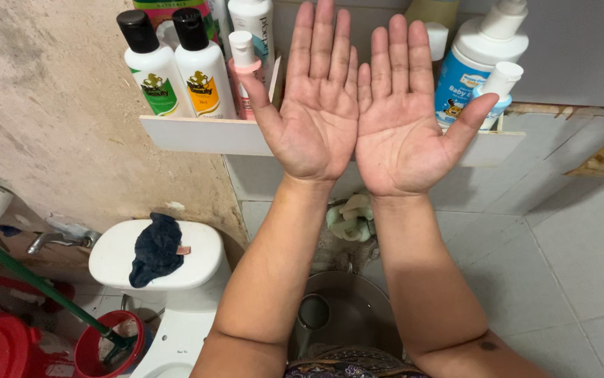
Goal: The person removes various bottles and containers from a wall-mounted shelf, inspects them, and places them on the toilet tank. The person handles multiple personal care items one at a time, including lotions, shampoos, and soaps, and arranges them on the tank.
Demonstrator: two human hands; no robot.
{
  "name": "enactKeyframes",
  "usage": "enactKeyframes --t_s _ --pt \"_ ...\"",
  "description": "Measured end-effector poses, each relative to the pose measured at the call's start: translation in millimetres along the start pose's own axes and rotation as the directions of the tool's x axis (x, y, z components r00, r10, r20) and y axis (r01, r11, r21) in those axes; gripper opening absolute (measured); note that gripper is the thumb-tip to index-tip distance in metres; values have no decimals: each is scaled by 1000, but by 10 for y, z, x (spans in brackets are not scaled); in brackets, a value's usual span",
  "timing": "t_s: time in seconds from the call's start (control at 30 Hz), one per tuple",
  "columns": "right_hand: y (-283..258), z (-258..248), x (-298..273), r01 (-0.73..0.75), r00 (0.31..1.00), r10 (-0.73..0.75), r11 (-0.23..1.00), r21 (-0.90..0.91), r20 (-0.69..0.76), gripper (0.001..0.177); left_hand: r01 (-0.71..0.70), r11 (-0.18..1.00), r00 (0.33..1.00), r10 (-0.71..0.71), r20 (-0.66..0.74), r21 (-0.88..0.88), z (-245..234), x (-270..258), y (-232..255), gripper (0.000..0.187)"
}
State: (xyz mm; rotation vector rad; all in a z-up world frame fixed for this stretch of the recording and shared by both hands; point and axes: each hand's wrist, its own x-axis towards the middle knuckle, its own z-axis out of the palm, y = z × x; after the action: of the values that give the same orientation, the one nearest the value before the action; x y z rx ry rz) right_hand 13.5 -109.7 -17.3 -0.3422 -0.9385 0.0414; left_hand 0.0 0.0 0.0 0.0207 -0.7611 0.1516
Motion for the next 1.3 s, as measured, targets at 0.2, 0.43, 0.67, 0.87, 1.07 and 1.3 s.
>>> enactKeyframes --t_s 0.2,0.43,0.67,0.87,1.07,1.3 --pt "47 -100 -15 2 1000 -2 1000 -1 -2 102 4 1000 1000 -5 -26 -30 9 3 4 98" --pt "51 -51 -7 5 999 0 995 98 -48 104 -7 1000 1000 7 -2 -11 -5 -6 -4 99" --pt "44 -58 -11 0 1000 0 1000 17 -9 103 -12 1000 1000 12 1 -6 -14 -9 -12 99" --pt "45 -91 -22 0 1000 0 1000 1 1 103 -19 1000 1000 19 11 11 -20 -5 -23 99" --pt "40 -105 -32 -8 1000 8 1000 17 -5 103 -32 999 999 32 14 5 -31 -9 -24 98" --pt "41 24 39 -26 999 28 998 65 -27 100 -56 998 998 57 -32 39 -25 -4 -25 97"
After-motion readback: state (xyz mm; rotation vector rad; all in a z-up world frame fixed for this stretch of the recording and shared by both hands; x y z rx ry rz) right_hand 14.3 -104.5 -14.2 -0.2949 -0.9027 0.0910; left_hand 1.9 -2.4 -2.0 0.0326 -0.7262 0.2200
